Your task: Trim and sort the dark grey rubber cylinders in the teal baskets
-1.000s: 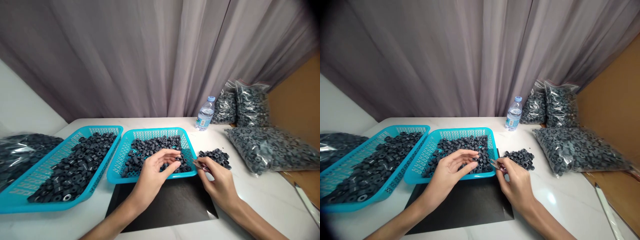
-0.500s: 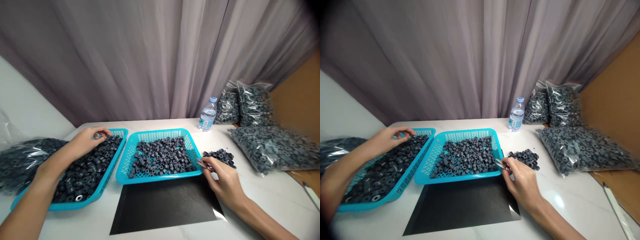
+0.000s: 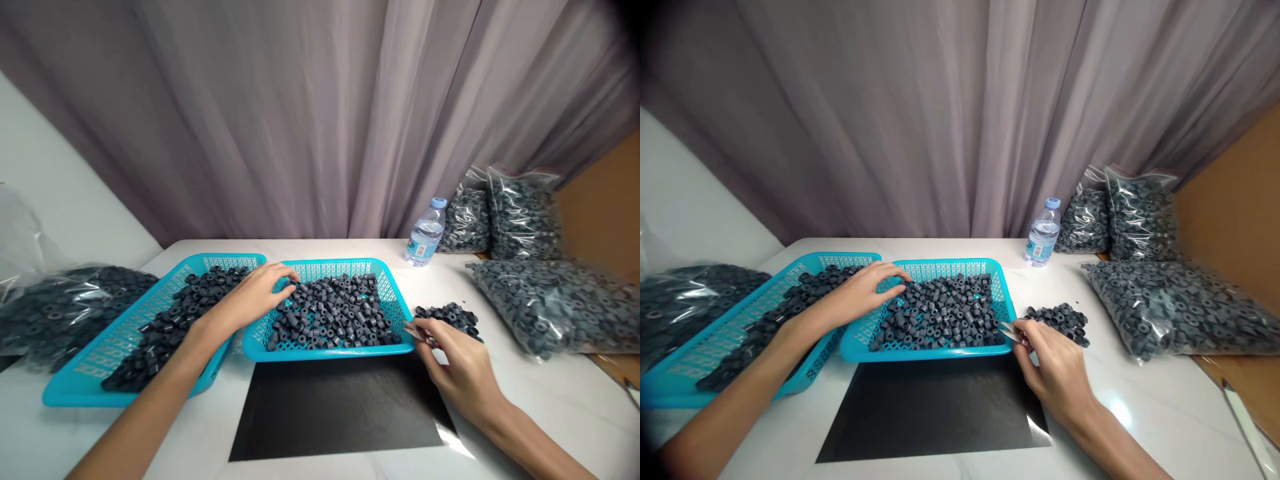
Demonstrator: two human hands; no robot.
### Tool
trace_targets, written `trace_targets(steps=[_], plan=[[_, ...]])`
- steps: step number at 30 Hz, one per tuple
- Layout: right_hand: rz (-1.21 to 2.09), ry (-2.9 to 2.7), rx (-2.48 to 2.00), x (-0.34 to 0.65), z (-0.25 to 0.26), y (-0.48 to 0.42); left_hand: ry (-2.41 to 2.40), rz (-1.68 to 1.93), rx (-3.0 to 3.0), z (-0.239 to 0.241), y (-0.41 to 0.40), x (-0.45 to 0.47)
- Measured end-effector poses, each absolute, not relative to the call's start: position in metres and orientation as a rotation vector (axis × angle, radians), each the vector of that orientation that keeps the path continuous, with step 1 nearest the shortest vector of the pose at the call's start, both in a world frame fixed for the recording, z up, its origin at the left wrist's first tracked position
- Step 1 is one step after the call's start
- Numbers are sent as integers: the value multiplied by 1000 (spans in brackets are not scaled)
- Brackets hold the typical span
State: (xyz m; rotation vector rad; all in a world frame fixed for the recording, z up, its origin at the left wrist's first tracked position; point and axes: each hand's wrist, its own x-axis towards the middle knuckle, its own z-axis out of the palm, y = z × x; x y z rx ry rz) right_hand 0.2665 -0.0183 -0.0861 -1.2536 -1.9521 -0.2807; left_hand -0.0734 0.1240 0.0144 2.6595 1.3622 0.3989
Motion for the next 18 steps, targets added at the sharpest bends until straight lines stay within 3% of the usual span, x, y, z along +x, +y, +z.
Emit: trace_targets(steps=[18], plan=[[-217,-1956,-1254,267,-85,-20,1289,272,2828,-1,118,-56]])
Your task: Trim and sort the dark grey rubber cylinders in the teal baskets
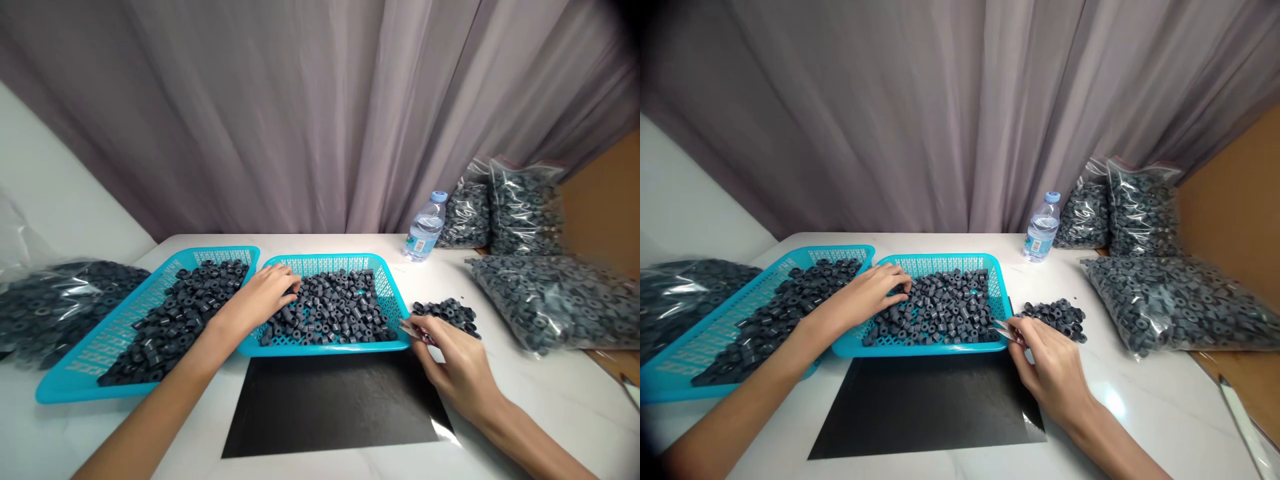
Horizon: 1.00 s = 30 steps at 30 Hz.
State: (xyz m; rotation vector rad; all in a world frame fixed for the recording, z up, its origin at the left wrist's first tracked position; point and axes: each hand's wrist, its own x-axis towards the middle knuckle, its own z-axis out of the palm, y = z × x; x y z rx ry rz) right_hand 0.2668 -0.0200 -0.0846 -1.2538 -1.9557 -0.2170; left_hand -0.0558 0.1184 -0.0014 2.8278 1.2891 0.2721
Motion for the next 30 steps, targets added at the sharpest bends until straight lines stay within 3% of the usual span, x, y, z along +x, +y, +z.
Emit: trace_targets(steps=[11,19,30], plan=[[-226,-1972,-1254,268,-85,-20,1346,301,2805,11,116,-51],[-236,-1968,-1253,268,-85,-21,1287,541,2263,35,114,-63],[-241,-1989,-1248,271,-87,-20,962,531,1895,33,91,-35]])
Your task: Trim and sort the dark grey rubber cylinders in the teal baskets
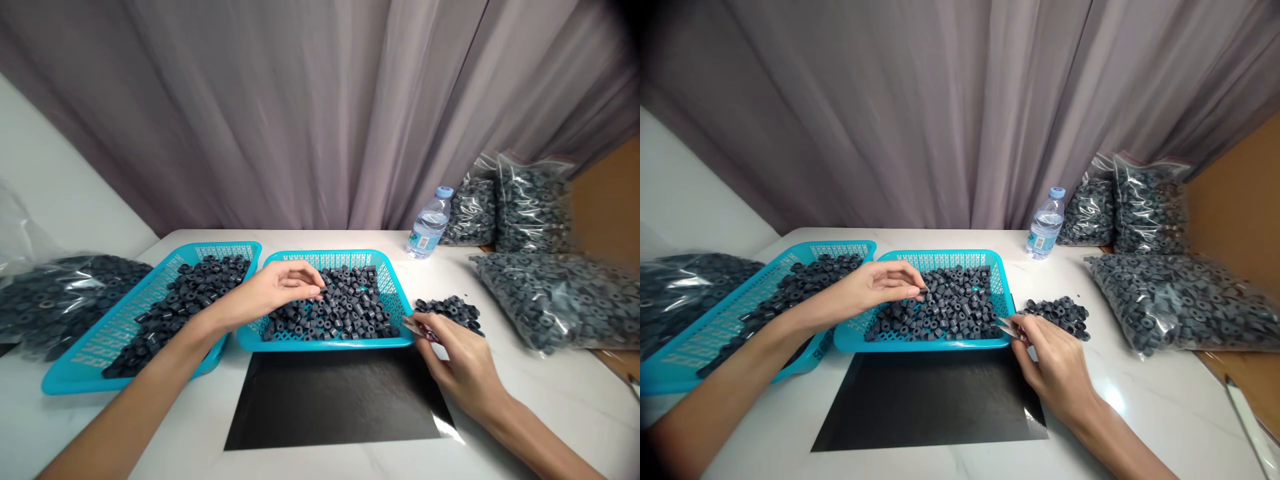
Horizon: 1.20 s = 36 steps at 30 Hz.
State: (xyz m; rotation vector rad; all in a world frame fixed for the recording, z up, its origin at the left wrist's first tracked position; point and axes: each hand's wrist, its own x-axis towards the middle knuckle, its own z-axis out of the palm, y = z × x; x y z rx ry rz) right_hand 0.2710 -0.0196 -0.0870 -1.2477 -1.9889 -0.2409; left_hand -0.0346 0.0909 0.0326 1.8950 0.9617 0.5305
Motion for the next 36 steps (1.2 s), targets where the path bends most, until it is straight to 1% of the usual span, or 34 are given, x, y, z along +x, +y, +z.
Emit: trace_targets(steps=[11,36], plan=[[-259,-1984,-1234,269,-83,-20,922,605,1866,27,85,-26],[-283,-1984,-1219,271,-85,-20,819,493,1764,32,74,-21]])
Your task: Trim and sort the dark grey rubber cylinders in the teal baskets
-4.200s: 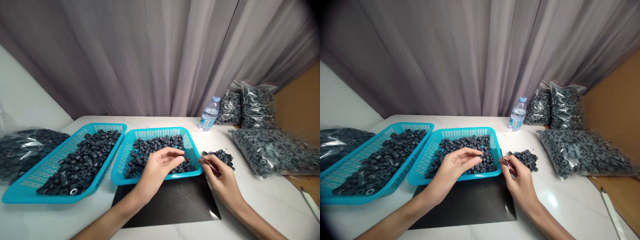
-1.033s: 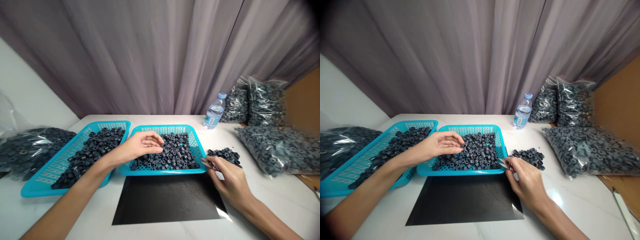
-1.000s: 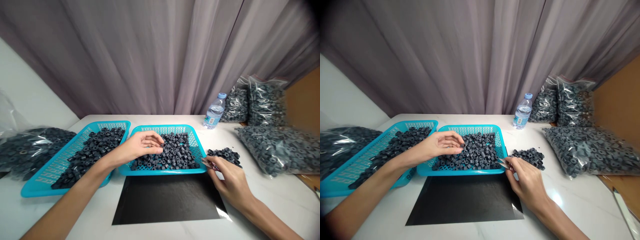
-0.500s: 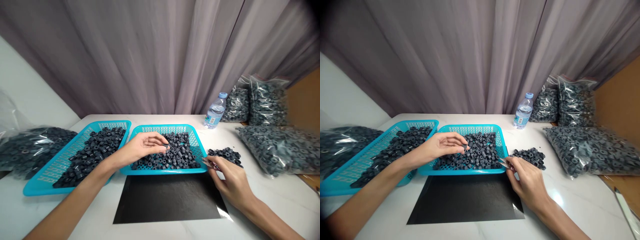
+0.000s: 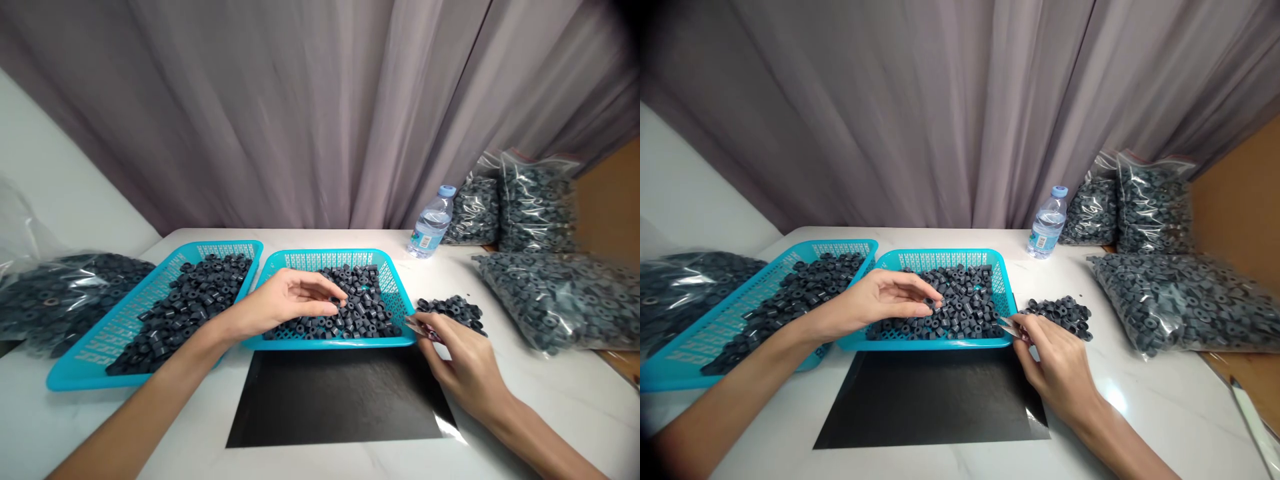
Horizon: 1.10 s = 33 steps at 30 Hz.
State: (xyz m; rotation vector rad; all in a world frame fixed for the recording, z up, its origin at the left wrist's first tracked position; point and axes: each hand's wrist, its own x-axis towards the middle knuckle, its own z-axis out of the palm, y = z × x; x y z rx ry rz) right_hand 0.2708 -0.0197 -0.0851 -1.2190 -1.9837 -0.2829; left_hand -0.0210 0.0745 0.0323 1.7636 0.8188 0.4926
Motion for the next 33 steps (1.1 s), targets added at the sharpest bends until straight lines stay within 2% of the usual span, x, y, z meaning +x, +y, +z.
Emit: trace_targets(steps=[14,20,33], plan=[[-270,-1980,-1228,270,-84,-20,791,520,1728,23,72,-16],[-80,-1881,-1266,261,-65,-24,737,524,1741,18,61,-5],[404,-1687,-1054,247,-47,-39,771,620,2105,17,33,20]])
